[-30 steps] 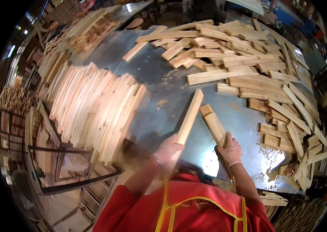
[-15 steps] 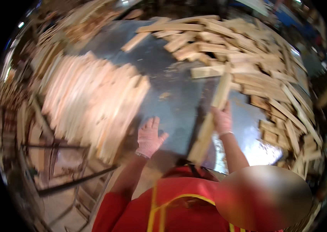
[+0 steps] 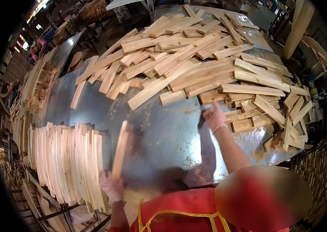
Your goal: The person picks up thin wooden planks from a large pile on a metal table and stacks them neatly on the left side. They handle the planks one by one, aligning them to form a growing stack. The process is repetitive and continues throughout the clip.
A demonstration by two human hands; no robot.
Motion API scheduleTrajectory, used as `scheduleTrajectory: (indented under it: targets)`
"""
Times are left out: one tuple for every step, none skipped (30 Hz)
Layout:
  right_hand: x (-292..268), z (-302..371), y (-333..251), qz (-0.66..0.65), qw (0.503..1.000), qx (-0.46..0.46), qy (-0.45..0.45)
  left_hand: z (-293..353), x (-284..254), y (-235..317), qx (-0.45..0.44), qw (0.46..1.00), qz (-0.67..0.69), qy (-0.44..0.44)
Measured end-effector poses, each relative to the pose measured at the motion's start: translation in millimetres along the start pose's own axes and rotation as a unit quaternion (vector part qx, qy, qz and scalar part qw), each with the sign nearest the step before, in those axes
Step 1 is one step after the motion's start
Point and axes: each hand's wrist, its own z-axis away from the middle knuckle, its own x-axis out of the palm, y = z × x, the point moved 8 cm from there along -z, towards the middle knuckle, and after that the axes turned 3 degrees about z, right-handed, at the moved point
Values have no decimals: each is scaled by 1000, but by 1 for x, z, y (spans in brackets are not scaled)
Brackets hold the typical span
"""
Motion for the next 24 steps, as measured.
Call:
scheduleTrajectory:
  targets:
    - [-1, -11, -23, -26, 998, 5, 61, -1, 1, -27, -30, 999, -11, 39]
    - [-3, -24, -39, -41, 994, 9, 97, -2, 7, -54, -58, 995, -20, 80]
    - [-2, -35, -47, -54, 990, 16, 130, -3, 10, -74, -90, 988, -30, 121]
    - [-3, -44, -49, -65, 985, 26, 160, -8, 15, -81, -100, 986, -51, 120]
    - [-7, -56, -50, -48, 986, 22, 155, -16, 18, -81, -107, 985, -69, 120]
    - [-16, -67, -44, -31, 988, 18, 152, -24, 20, -84, -113, 983, -87, 120]
    - [-33, -79, -38, -15, 988, 9, 152, -30, 12, -58, -75, 989, -68, 109]
    - [-39, -86, -26, -79, 996, 18, 46, -30, -4, -14, -39, 993, -49, 96]
    - [-11, -52, -5, -81, 995, 55, 15, -22, -13, 13, -22, 996, -34, 81]
    - [15, -2, 11, -84, 992, 88, -12, -22, -10, 37, 52, 996, 6, 78]
    - [-1, 18, 46, -68, 985, 139, -79, -26, -8, 69, 141, 986, 51, 74]
    - [-40, 20, 96, -57, 971, 151, -177, -25, -10, 111, 191, 973, 126, 42]
    - [-48, 59, 141, -83, 960, 203, -176, -18, -10, 145, 228, 954, 197, 9]
    - [-6, 146, 132, 34, 944, 274, -181, -15, 6, 163, 225, 946, 224, -71]
    - [-9, 179, 159, 245, 888, 293, -258, -12, 21, 180, 220, 931, 251, -149]
    - [-21, 205, 187, 228, 871, 318, -299, -11, 19, 223, 241, 896, 287, -236]
    - [-21, 227, 215, 212, 844, 350, -348, 1, 18, 247, 246, 859, 319, -317]
    - [0, 260, 211, 246, 830, 380, -326, 5, 34, 244, 199, 860, 336, -329]
    - [21, 291, 201, 285, 812, 408, -306, 4, 56, 239, 149, 859, 356, -336]
    - [21, 291, 219, 332, 788, 373, -362, 1, 62, 238, 110, 854, 373, -345]
    - [15, 279, 228, 326, 801, 353, -358, -5, 57, 227, 110, 890, 327, -299]
    - [15, 270, 228, 321, 813, 333, -354, -10, 49, 213, 108, 921, 280, -250]
    - [23, 267, 223, 316, 821, 316, -354, -12, 40, 195, 100, 947, 232, -199]
    - [29, 259, 213, 268, 869, 293, -296, -14, 41, 166, 99, 963, 198, -153]
